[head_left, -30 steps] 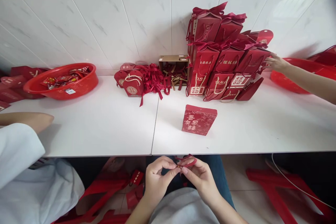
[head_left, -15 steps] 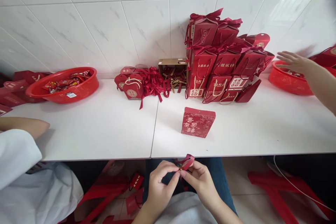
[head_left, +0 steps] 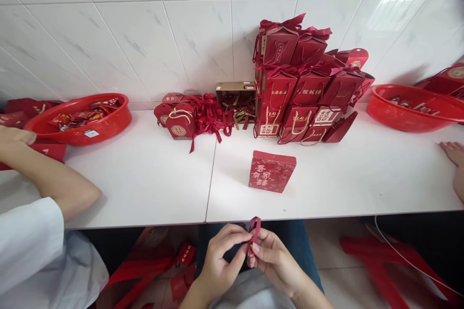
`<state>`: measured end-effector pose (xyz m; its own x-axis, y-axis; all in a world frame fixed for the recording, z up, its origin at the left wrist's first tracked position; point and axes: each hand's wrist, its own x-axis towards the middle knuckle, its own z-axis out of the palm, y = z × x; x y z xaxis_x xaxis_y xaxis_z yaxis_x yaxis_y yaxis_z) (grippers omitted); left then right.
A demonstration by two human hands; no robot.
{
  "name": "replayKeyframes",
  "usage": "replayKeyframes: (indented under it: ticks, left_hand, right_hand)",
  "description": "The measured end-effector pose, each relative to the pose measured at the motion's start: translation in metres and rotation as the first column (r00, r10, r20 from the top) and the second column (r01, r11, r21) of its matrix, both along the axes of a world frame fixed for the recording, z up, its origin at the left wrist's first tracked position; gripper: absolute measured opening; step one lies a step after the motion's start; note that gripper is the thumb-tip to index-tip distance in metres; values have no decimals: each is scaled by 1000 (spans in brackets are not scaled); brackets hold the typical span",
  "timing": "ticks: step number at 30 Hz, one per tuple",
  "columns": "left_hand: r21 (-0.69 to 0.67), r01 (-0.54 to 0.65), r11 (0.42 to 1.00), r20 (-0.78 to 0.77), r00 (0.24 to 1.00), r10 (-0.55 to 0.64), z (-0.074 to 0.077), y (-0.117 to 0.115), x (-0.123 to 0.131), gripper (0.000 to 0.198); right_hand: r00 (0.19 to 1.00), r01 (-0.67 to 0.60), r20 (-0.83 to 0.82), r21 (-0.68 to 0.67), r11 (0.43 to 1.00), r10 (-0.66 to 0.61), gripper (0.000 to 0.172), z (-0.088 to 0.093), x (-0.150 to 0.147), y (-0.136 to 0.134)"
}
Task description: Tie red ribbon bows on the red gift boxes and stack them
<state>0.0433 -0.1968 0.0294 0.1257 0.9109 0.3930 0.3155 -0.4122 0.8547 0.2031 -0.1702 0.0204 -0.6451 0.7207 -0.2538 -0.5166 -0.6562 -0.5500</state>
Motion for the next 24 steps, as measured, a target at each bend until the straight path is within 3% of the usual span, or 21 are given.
replayKeyframes:
  ticks: [5,10,16,24]
  left_hand:
    - [60,6,998,-60,998,-2,-3,3,-2,34]
    - [160,-69,985,-113,990,87,-7,6,-3,27]
    - [249,-186,950,-140,964,226,-8,4,0,22]
    - [160,-273,949,-76,955,288,-4,4,10,14]
  right_hand:
    - [996,-50,-78,-200,979,35,25,-8,-2,-1]
    - [994,-67,-101,-262,963,41,25,-11,-3,-1]
    - [1000,27,-7,-122,992,-28,22,-5,-7,-1]
    - [979,135,133,145,980,-155,27,2,-10,1]
